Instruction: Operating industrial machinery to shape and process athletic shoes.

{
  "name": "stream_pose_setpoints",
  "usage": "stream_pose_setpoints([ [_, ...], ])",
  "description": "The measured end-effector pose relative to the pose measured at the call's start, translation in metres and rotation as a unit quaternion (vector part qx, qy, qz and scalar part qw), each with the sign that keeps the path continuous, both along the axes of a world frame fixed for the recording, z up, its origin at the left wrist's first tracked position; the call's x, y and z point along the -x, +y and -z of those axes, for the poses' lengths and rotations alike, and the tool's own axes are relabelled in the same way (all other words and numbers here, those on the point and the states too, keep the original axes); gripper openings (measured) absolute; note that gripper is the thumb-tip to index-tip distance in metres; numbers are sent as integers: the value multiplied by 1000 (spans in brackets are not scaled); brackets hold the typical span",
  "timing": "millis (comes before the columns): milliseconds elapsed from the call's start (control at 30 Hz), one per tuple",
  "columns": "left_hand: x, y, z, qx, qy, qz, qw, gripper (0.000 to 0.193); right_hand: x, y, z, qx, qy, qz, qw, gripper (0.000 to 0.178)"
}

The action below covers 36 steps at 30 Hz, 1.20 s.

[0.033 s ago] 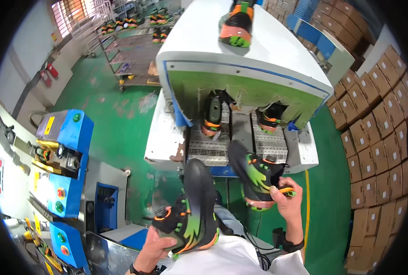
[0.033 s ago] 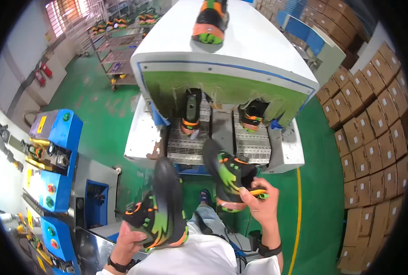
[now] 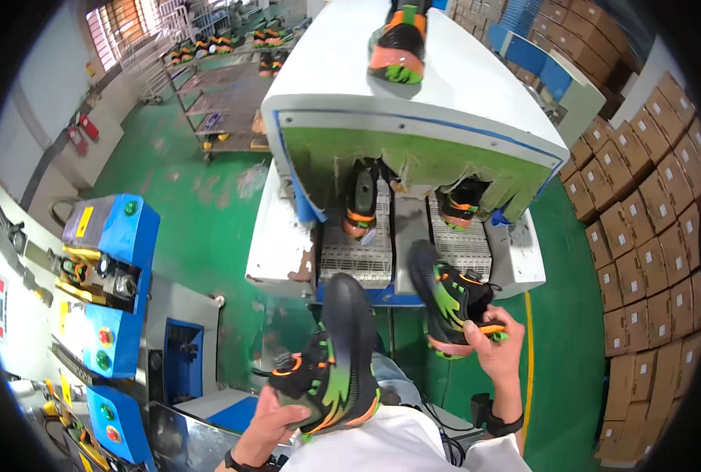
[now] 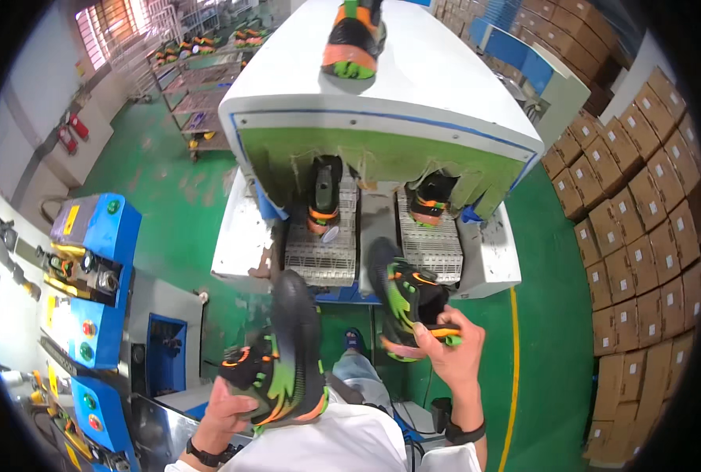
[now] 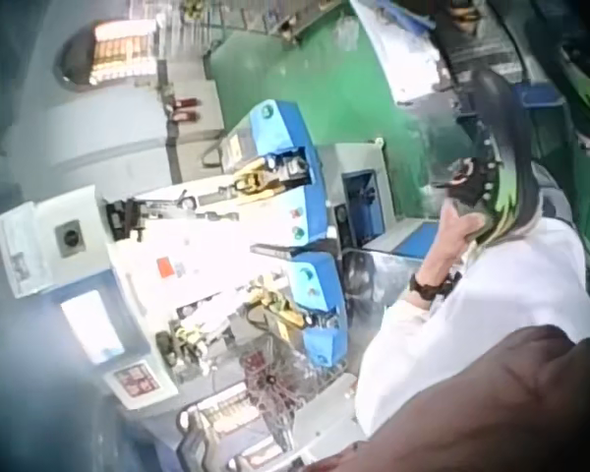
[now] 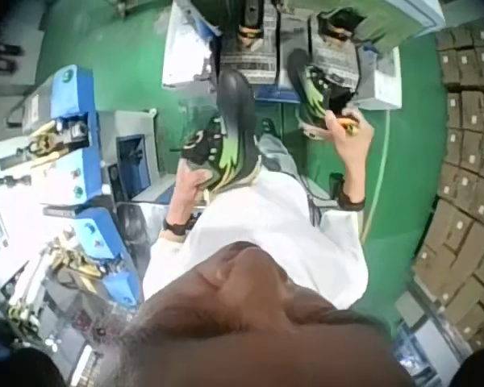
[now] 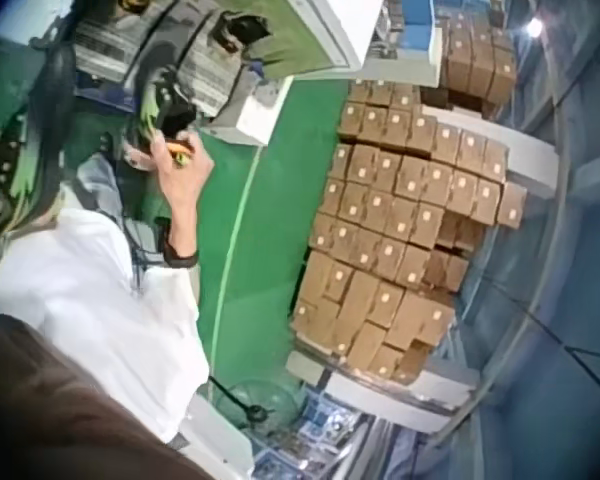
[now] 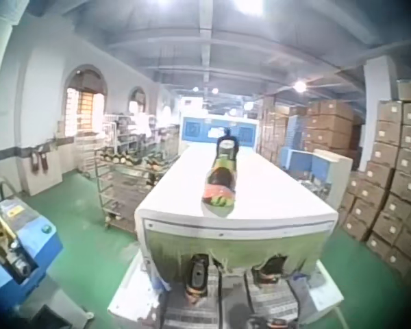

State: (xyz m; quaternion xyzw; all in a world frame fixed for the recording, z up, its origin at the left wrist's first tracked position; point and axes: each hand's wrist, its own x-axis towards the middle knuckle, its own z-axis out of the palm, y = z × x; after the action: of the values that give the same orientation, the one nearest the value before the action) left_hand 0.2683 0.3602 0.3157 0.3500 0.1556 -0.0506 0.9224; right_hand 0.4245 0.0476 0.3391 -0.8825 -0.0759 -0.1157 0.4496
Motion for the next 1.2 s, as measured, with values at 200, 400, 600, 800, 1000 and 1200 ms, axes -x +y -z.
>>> stream_pose_setpoints([
  [200,-68,-33,17,-229,-22,29,973,69,-19,-27,23,37,-44,70,996,34],
  [400,-144,-60,10,-394,29,-6,919,69,-67,-16,38,68,-91,67,991,37],
  [600,-171,-57,23,-473,26,-2,881,72,-107,-18,56,36,-90,33,995,37],
  [800,-182,-66,10,-564,38,7,825,75,-108,-16,66,51,-81,45,994,38],
  [1000,-192,-72,12,-540,47,7,840,74,-123,-16,88,52,-74,61,994,37],
  [1200,-192,-75,27,-580,29,-16,814,77,-97,-1,65,-40,-232,118,965,35],
])
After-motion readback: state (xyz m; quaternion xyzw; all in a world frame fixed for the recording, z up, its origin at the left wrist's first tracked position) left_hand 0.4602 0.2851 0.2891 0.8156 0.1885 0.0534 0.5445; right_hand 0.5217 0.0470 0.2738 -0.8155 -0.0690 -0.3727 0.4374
